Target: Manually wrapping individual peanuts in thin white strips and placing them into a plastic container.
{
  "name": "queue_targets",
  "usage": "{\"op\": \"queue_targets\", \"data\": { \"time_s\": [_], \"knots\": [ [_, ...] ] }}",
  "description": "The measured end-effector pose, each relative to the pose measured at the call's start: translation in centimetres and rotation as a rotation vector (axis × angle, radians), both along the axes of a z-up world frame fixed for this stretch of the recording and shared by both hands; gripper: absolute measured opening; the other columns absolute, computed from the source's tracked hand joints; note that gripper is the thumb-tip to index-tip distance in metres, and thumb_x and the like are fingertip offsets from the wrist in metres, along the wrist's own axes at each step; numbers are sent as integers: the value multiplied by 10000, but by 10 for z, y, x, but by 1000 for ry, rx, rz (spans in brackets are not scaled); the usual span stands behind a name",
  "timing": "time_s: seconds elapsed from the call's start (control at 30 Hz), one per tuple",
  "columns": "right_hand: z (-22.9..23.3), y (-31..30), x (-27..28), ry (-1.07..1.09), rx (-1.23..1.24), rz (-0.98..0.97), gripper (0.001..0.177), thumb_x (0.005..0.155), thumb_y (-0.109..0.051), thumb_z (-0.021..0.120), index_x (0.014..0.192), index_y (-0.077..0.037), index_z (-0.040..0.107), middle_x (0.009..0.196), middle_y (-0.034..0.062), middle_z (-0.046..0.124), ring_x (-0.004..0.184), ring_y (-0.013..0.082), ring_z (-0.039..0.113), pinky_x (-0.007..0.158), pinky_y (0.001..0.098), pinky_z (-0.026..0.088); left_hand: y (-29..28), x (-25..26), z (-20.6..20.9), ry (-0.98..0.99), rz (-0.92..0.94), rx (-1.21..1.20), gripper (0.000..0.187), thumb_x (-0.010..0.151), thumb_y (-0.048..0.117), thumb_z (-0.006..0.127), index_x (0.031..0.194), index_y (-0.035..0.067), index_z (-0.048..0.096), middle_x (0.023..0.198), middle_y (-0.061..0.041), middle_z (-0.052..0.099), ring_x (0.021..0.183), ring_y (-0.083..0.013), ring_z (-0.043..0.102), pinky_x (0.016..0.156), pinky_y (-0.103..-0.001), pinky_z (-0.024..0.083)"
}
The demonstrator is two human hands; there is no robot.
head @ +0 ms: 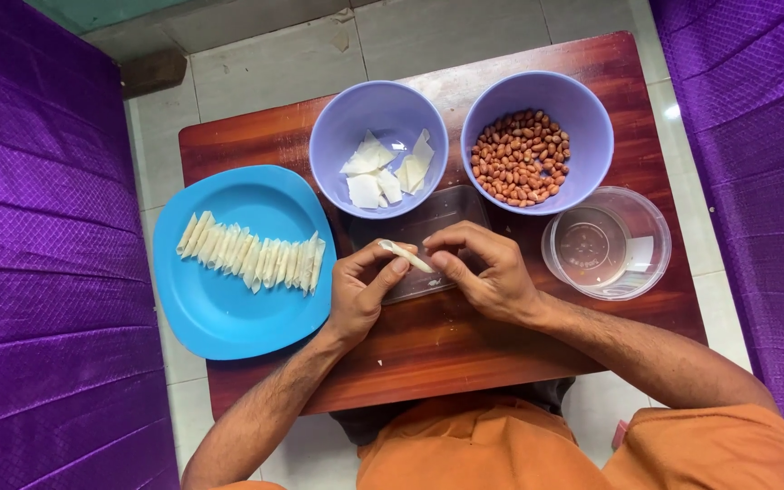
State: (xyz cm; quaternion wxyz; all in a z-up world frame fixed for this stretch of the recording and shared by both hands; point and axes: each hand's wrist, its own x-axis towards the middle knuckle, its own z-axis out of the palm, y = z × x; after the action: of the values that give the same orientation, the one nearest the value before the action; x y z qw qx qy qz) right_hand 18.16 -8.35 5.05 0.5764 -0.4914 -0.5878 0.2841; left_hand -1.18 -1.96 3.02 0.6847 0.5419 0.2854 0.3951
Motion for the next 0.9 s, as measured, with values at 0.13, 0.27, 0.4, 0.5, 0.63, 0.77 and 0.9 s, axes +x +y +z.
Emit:
{"op": "queue_targets", "data": {
  "time_s": [0.13, 0.27, 0.4, 0.5, 0.63, 0.77, 0.9],
  "knots": [
    [0, -1, -3, -56, 79, 6, 210, 928, -178, 776, 1093, -53, 745, 909, 104, 735, 754, 238, 683, 695, 357, 569, 0, 4, 10, 14, -5, 9, 135, 965, 109, 732, 966, -22, 765, 974, -150, 757, 899, -130, 653, 831, -298, 557],
    [1, -1, -4, -84, 184, 6, 244, 883, -99, 803, 1108, -21, 752, 968, 130, 754, 779, 272, 708, 692, 368, 580, -3, 6, 15, 37, -12, 16, 126, 951, 89, 748, 966, -34, 763, 951, -152, 758, 891, -137, 667, 828, -314, 561],
    [1, 1, -5, -110, 284, -53, 254, 861, -69, 820, 1093, 6, 751, 964, 132, 755, 781, 289, 723, 685, 376, 592, -6, 8, 14, 40, -20, 1, 126, 950, 94, 752, 972, -29, 768, 932, -143, 761, 878, -128, 666, 831, -314, 557],
    [-2, 1, -5, -195, 408, -148, 308, 827, -67, 853, 1089, 53, 743, 995, 179, 744, 846, 335, 725, 748, 420, 597, -6, 6, 8, 51, -12, 0, 130, 958, 98, 744, 978, -29, 767, 950, -150, 764, 899, -137, 671, 846, -317, 555],
    [-7, -1, -8, -241, 461, -159, 348, 811, -63, 865, 1118, 43, 741, 1021, 181, 744, 889, 329, 693, 797, 434, 592, -7, 7, 12, 72, -15, -5, 140, 956, 110, 748, 985, -25, 771, 948, -138, 764, 903, -122, 656, 847, -321, 556],
    [-12, 1, -5, -328, 502, -150, 320, 853, -124, 832, 1133, 7, 750, 1031, 150, 754, 919, 333, 682, 822, 443, 536, -5, 4, 7, 69, -20, 6, 135, 955, 109, 748, 982, -21, 774, 921, -131, 760, 902, -126, 656, 849, -315, 549],
    [-12, 0, -5, -328, 468, -164, 345, 856, -159, 839, 1140, 14, 746, 1040, 154, 752, 918, 338, 673, 825, 450, 521, -6, 5, 9, 66, -17, 8, 146, 956, 114, 748, 987, -26, 776, 920, -139, 763, 905, -133, 662, 848, -320, 551]
  ]
}}
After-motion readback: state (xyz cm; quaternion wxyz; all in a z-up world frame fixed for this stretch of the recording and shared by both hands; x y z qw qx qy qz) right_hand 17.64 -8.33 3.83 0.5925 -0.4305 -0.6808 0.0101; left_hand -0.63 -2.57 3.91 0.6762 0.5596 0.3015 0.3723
